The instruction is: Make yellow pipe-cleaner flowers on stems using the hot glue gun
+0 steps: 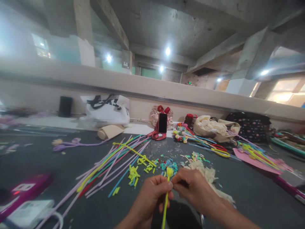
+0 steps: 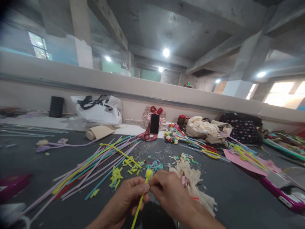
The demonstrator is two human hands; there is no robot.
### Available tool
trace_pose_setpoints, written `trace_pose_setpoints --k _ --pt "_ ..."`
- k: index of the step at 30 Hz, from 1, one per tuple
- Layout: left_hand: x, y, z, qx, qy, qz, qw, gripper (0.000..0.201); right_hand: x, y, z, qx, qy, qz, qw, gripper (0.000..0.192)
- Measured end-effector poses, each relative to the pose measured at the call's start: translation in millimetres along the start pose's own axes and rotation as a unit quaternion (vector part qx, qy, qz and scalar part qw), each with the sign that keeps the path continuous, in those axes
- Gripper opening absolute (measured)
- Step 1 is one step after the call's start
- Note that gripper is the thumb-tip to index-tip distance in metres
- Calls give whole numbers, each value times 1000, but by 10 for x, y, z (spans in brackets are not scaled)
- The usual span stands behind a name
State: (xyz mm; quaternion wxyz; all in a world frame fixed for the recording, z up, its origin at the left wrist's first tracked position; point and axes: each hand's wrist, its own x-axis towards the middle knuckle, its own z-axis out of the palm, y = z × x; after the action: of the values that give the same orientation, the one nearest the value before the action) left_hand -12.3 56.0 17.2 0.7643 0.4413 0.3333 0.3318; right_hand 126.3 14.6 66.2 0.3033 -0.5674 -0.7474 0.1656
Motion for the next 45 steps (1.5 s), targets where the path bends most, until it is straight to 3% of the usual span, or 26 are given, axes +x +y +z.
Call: trace_pose_setpoints --k 2,5,9,16,23,29,35,41,45 --pt "11 6 -15 -16 1 -9 1000 21 -4 50 1 87 -17 42 995 14" --pt "4 28 -14 -34 10 -18 999 22 -22 164 -8 231 -4 146 962 12" --pt "-6 53 -6 -40 22 -25 999 23 -86 311 -30 296 21 204 933 13" --pt "4 55 -20 -52 15 -47 997 21 -155 290 23 247 3 208 946 4" --pt "14 48 -19 -80 -4 -68 994 22 -103 235 103 244 2 213 946 9" --pt "33 -3 -41 -45 -28 -38 998 26 -62 184 145 290 3 169 942 12" --pt "28 -6 -46 -39 -41 -17 998 29 -43 94 195 314 19 168 934 12" --pt "-8 21 -30 -32 -36 -15 999 34 -16 47 200 381 26 211 900 12" --pt "-14 21 -35 -30 -50 -20 998 35 -22 99 205 471 -8 210 857 14"
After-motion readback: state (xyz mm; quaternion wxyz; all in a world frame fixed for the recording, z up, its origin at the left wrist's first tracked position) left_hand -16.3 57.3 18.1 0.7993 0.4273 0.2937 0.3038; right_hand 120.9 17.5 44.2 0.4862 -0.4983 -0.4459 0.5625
